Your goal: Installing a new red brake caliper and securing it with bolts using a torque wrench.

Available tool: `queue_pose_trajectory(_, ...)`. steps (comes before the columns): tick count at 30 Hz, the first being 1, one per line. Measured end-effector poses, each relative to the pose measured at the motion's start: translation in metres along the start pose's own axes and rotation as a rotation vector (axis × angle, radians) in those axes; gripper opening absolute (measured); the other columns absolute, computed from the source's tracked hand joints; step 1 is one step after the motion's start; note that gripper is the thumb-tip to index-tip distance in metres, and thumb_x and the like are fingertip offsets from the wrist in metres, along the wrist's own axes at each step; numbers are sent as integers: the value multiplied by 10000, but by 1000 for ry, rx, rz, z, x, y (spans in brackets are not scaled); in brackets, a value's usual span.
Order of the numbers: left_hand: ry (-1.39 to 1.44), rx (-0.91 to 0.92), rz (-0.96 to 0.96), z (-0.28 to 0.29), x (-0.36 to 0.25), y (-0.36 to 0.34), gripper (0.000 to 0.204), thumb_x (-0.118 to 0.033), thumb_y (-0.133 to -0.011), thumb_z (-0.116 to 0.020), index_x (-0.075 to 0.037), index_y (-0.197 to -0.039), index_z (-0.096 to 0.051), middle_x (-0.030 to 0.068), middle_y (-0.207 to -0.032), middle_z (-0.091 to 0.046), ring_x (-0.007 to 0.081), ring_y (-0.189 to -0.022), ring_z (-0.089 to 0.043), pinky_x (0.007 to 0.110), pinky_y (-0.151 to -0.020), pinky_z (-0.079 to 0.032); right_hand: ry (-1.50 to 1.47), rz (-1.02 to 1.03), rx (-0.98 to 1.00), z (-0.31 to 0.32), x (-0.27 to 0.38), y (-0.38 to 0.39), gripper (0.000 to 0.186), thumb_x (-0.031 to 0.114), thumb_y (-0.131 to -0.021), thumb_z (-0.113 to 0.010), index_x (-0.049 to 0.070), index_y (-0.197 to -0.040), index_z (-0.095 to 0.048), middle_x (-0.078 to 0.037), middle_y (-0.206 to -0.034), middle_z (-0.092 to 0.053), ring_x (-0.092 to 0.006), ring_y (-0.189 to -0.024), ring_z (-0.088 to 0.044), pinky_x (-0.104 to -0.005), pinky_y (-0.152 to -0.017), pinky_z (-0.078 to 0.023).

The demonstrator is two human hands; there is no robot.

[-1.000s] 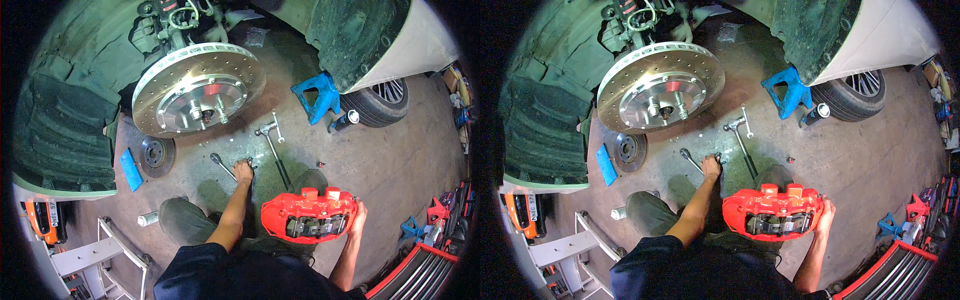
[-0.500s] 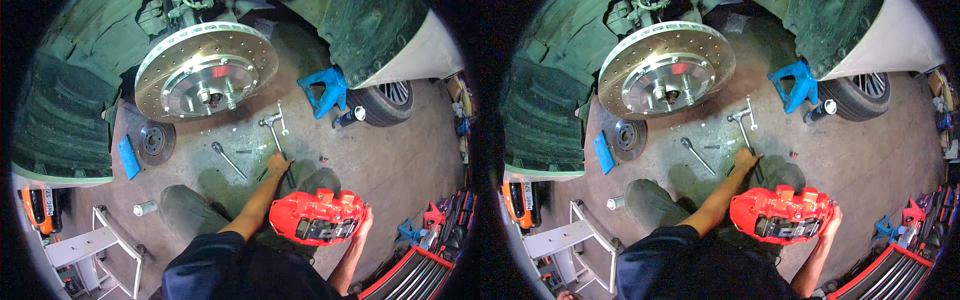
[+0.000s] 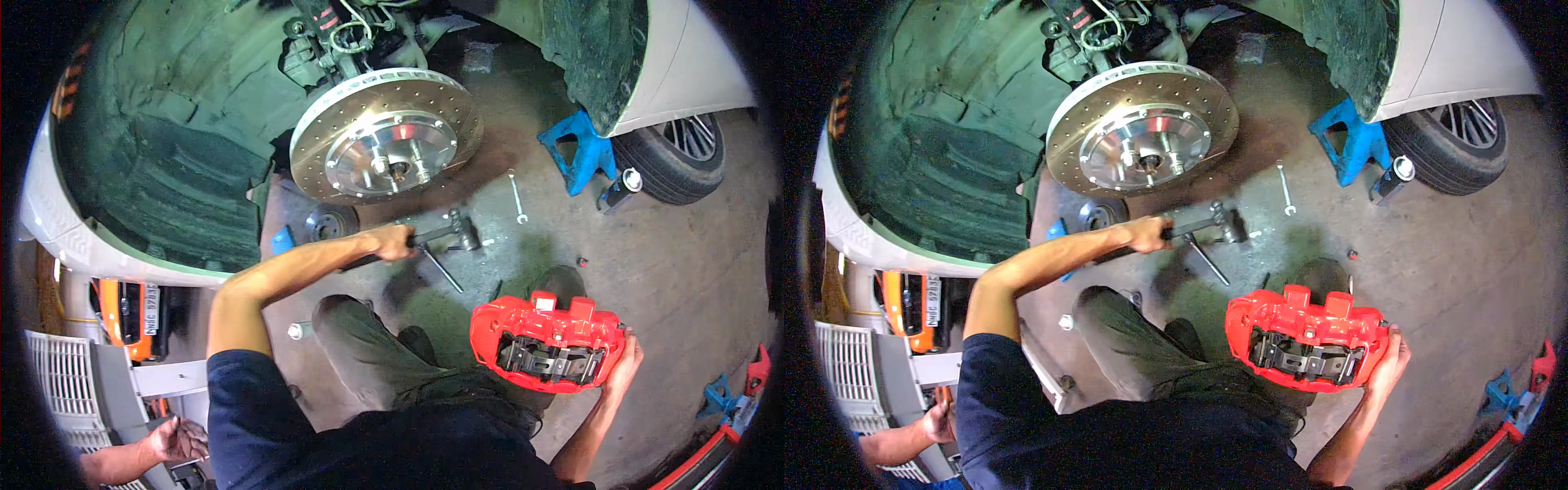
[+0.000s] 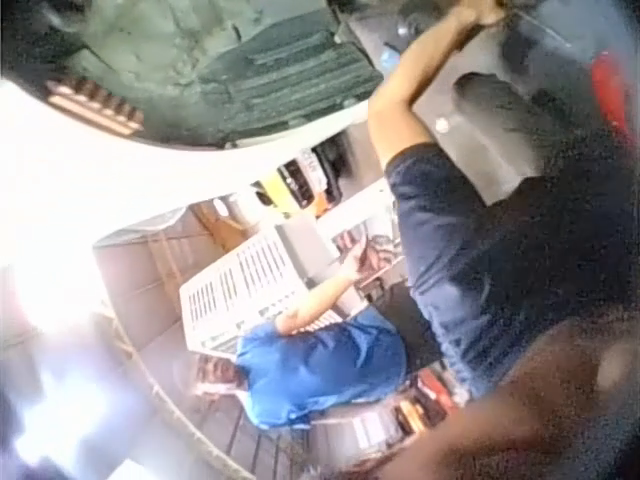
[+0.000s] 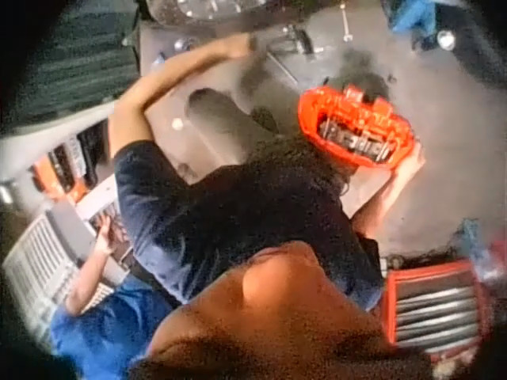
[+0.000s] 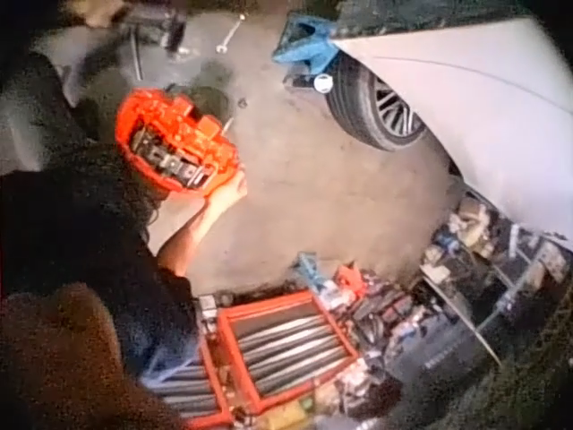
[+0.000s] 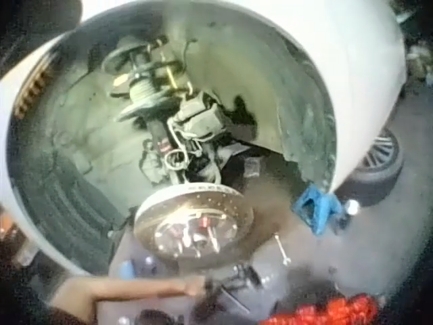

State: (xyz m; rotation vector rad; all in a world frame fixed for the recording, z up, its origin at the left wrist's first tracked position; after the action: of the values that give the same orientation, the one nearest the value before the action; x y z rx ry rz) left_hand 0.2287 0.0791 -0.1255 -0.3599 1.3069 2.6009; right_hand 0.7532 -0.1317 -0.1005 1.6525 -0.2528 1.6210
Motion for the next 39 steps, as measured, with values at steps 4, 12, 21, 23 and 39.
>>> queue_pose_trajectory(4, -308, 2, 27, 26, 26, 103, 614, -587, -951, -458, -7, -1091, -602, 245, -988, -668, 412, -950, -642, 513, -819, -488, -8, 4, 89, -23, 0, -5, 341, 290, -967, -541, 45, -733, -585, 19, -683, -575, -79, -596, -477, -278, -562, -402)
queue_pose_trajectory(12, -96, 358, 563, -23, 143, 276, 390, -455, -890, -622, -66, -901, -643, 96, -689, -632, 196, -530, -600, 383, -533, -479, 98, 7, 124, -30, -9, -20, 351, 307, -958, -541, 51, -727, -605, 23, -656, -571, -73, -577, -473, -273, -549, -380)
queue_pose_trajectory(21, 1022, -414, 517, -137, 173, 435, 886, -361, -731, -784, -33, -1437, -362, 88, -1391, -462, 251, -1288, -426, 364, -1071, -328, 66, -13, 81, -31, -7, -15, 351, 273, -946, -545, 42, -682, -542, 32, -634, -505, -81, -593, -417, -288, -549, -358)
queue_pose_trajectory(23, 1348, -414, 383, -188, 199, 438, 772, -234, -792, -755, -37, -1424, -357, 80, -1437, -436, 237, -1341, -378, 491, -1132, -262, 70, -25, 101, -38, -8, -16, 352, 276, -945, -546, 43, -682, -544, 31, -634, -506, -82, -593, -419, -288, -548, -358)
queue_pose_trajectory(39, 333, -433, -25, -48, -58, 203, 655, -536, -865, -632, 59, -1136, -581, 308, -916, -656, 417, -904, -668, 465, -827, -519, 53, -134, 197, -66, -30, -24, 325, 306, -927, -548, 39, -751, -608, 14, -680, -560, -97, -582, -466, -299, -556, -395)
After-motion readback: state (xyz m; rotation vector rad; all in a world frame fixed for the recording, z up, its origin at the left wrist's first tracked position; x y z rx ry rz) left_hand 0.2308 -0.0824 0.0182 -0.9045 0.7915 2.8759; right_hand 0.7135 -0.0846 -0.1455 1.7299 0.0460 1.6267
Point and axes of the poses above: each hand's wrist, its own y-axis away from the middle knuckle, its own z-axis out of the back of the hand, x = y × z, the point moved 10 cm from there along -y, towards the middle knuckle
